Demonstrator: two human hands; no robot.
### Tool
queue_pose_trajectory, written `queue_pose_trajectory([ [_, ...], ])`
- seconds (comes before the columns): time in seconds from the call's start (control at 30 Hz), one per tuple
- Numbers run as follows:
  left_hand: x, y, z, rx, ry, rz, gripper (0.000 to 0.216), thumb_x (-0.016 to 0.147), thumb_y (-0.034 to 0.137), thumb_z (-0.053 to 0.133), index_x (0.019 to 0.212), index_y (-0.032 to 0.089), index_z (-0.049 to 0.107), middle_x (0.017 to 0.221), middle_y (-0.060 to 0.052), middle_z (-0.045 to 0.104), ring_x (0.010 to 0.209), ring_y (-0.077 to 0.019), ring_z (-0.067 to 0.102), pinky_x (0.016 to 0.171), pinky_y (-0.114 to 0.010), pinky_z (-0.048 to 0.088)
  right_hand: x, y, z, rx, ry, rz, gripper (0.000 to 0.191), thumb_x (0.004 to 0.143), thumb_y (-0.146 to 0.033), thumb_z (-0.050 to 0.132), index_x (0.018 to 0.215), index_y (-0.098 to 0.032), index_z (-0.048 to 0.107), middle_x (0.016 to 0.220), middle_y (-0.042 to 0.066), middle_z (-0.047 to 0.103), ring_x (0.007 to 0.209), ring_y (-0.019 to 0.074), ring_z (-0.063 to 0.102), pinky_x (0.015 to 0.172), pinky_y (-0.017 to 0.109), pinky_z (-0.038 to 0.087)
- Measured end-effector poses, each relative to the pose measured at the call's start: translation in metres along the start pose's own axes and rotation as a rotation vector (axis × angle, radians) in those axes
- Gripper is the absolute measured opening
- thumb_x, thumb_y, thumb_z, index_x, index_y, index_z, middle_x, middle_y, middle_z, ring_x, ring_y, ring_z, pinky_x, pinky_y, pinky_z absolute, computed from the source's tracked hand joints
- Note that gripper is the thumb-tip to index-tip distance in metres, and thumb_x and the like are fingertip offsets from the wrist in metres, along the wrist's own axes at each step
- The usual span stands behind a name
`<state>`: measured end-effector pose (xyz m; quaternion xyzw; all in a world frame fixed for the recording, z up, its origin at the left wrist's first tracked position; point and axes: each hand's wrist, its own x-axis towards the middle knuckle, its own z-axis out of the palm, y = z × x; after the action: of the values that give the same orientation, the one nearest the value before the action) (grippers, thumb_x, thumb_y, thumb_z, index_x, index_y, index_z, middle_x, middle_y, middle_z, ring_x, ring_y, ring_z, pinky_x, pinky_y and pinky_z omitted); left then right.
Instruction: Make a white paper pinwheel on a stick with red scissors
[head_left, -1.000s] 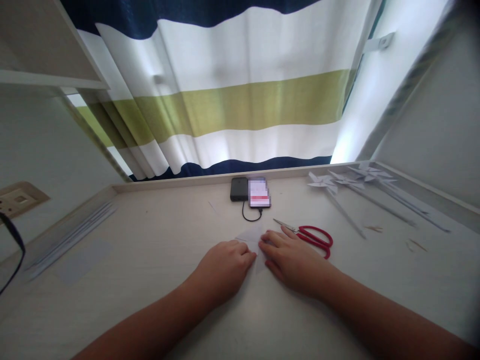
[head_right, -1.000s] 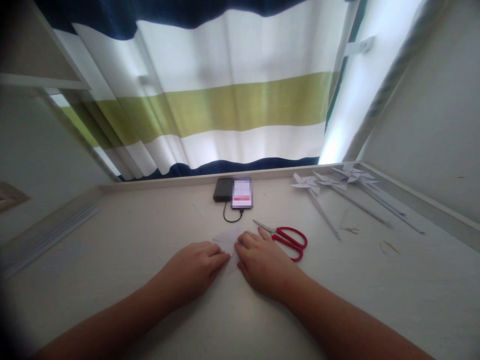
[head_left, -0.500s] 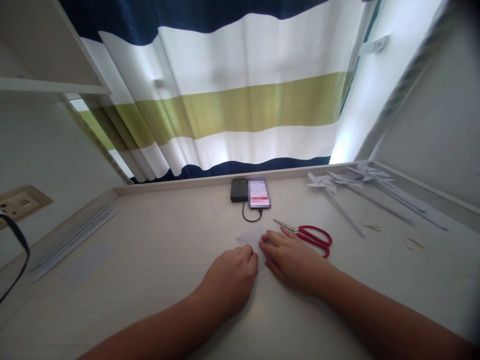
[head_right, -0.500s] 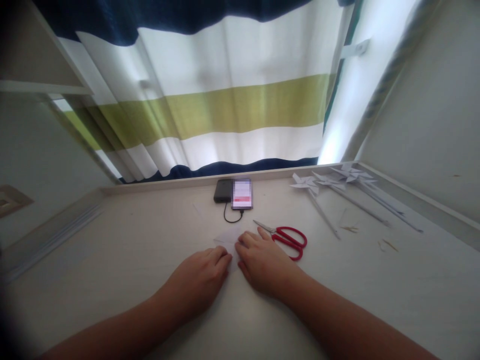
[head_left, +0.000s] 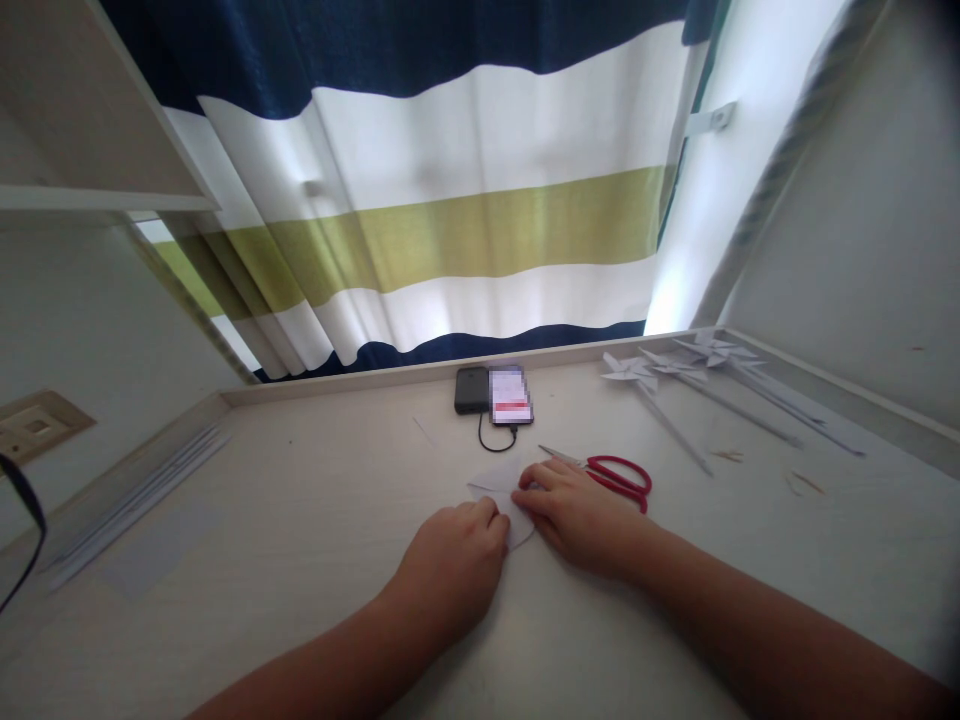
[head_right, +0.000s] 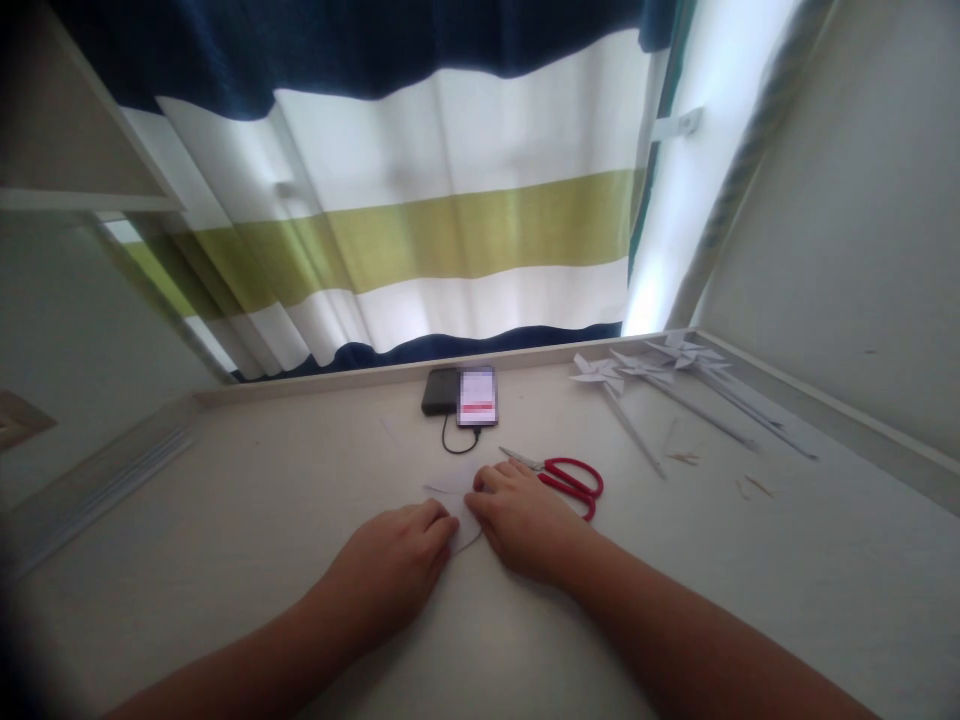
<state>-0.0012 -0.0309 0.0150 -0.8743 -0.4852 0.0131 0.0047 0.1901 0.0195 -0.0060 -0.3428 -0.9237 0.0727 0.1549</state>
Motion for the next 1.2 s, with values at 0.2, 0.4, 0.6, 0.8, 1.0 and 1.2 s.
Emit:
queue_pose_trajectory([
  [0.2, 0.0, -0.006, -0.006, -0.019, -0.003, -0.046, 0.019, 0.091, 0.027, 0.043, 0.095, 0.02, 0.06, 0.101, -0.006, 0.063, 0.085, -0.023, 0.061, 0.075, -0.039, 0.052, 0.003, 0.004, 0.005, 0.05, -0.006, 0.039, 0.024, 0.084, -0.024, 0.056, 0.104, -0.022, 0.069, 0.108, 0.008, 0.061, 0.103, 0.0248, 0.052, 0.098, 0.044, 0.038],
  [0.4, -0.002, -0.006, 0.001, -0.049, 0.017, -0.066, 0.019, 0.089, 0.027, 0.046, 0.099, 0.023, 0.061, 0.103, -0.004, 0.062, 0.086, -0.0231, 0.062, 0.077, -0.04, 0.052, 0.003, 0.0, 0.008, 0.028, -0.01, 0.063, 0.019, 0.084, -0.024, 0.054, 0.09, -0.019, 0.071, 0.11, 0.008, 0.064, 0.099, 0.0228, 0.058, 0.091, 0.036, 0.043],
  [0.6, -0.002, -0.003, 0.004, -0.063, 0.005, -0.095, 0.025, 0.088, 0.022, 0.043, 0.101, 0.023, 0.065, 0.107, -0.005, 0.063, 0.087, -0.0222, 0.064, 0.079, -0.038, 0.052, 0.002, -0.006, 0.014, 0.0, 0.027, 0.099, 0.019, 0.083, -0.023, 0.051, 0.081, -0.017, 0.07, 0.113, 0.009, 0.065, 0.097, 0.024, 0.059, 0.087, 0.036, 0.044],
  [0.8, -0.001, 0.002, -0.007, -0.04, 0.017, -0.155, 0.032, 0.089, 0.021, 0.039, 0.09, 0.021, 0.071, 0.095, -0.006, 0.067, 0.083, -0.0232, 0.066, 0.075, -0.037, 0.052, 0.005, -0.009, 0.019, -0.016, 0.104, 0.099, 0.019, 0.082, -0.021, 0.052, 0.089, -0.02, 0.069, 0.107, 0.006, 0.066, 0.099, 0.0212, 0.056, 0.091, 0.032, 0.04],
  [1.0, -0.009, 0.009, 0.0, -0.017, 0.113, -0.195, 0.03, 0.088, 0.022, 0.04, 0.09, 0.019, 0.07, 0.098, -0.009, 0.067, 0.087, -0.0247, 0.065, 0.077, -0.038, 0.051, 0.003, -0.018, 0.02, -0.051, 0.157, 0.109, 0.019, 0.081, -0.019, 0.051, 0.087, -0.019, 0.069, 0.098, 0.006, 0.068, 0.097, 0.0204, 0.056, 0.095, 0.031, 0.037],
  [1.2, -0.017, 0.004, 0.02, -0.111, 0.306, -0.185, 0.03, 0.091, 0.027, 0.04, 0.088, 0.019, 0.069, 0.096, -0.007, 0.066, 0.086, -0.0209, 0.062, 0.079, -0.035, 0.048, -0.005, -0.029, 0.021, -0.063, 0.205, 0.146, 0.023, 0.083, -0.019, 0.049, 0.089, -0.02, 0.071, 0.103, 0.006, 0.067, 0.098, 0.0196, 0.057, 0.089, 0.029, 0.038],
])
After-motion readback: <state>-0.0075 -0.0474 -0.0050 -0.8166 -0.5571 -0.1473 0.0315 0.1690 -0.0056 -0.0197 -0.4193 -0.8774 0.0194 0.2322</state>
